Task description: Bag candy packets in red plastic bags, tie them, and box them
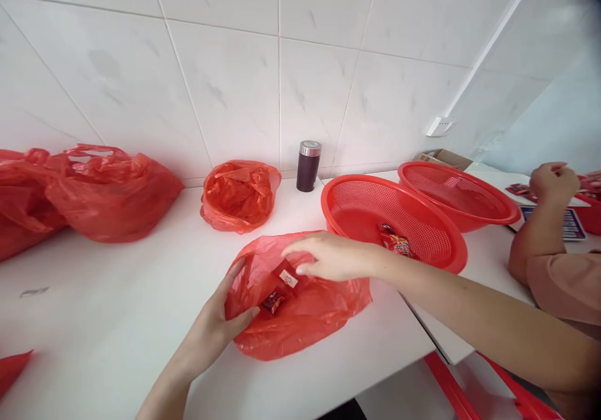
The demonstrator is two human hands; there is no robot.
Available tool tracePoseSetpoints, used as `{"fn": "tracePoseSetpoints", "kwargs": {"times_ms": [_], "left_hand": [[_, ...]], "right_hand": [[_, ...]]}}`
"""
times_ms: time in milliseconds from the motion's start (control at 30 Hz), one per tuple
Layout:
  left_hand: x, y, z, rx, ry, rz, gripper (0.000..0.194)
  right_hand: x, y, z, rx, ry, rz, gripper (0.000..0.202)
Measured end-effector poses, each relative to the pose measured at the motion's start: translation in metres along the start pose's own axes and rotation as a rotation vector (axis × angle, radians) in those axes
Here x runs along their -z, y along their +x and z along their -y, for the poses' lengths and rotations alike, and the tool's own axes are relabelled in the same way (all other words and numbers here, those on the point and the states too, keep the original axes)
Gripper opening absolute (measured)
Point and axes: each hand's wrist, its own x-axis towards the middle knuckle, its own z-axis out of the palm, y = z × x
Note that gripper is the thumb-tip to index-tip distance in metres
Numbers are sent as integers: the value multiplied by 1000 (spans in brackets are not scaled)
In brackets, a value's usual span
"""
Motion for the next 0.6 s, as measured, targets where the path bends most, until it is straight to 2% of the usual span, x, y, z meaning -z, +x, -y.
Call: {"fn": "tracePoseSetpoints", "kwargs": {"times_ms": [100, 167, 200, 300, 367, 467, 600], "left_hand": [[2, -1, 1, -25, 29, -29, 80], [2, -2, 0, -52, 51, -81, 76], [2, -3, 0, -71, 62, -110, 74], [2, -2, 1, -116, 97, -161, 69], [2, -1, 1, -105, 109, -175, 68], [0, 0, 0, -64, 103, -204, 68], [-1, 0, -4, -34, 116, -223, 67]], "right_hand": [[31, -12, -31, -121, 47, -175, 35], [50, -21, -67, -305, -87, -253, 43], [57, -26, -87, -451, -182, -227, 55], [63, -45, -145, -702, -212, -87, 104], [57, -56, -173, -801, -133, 52, 118], [46, -64, -195, -807, -32, 146, 110], [45, -62, -196, -723, 29, 102, 72]]}}
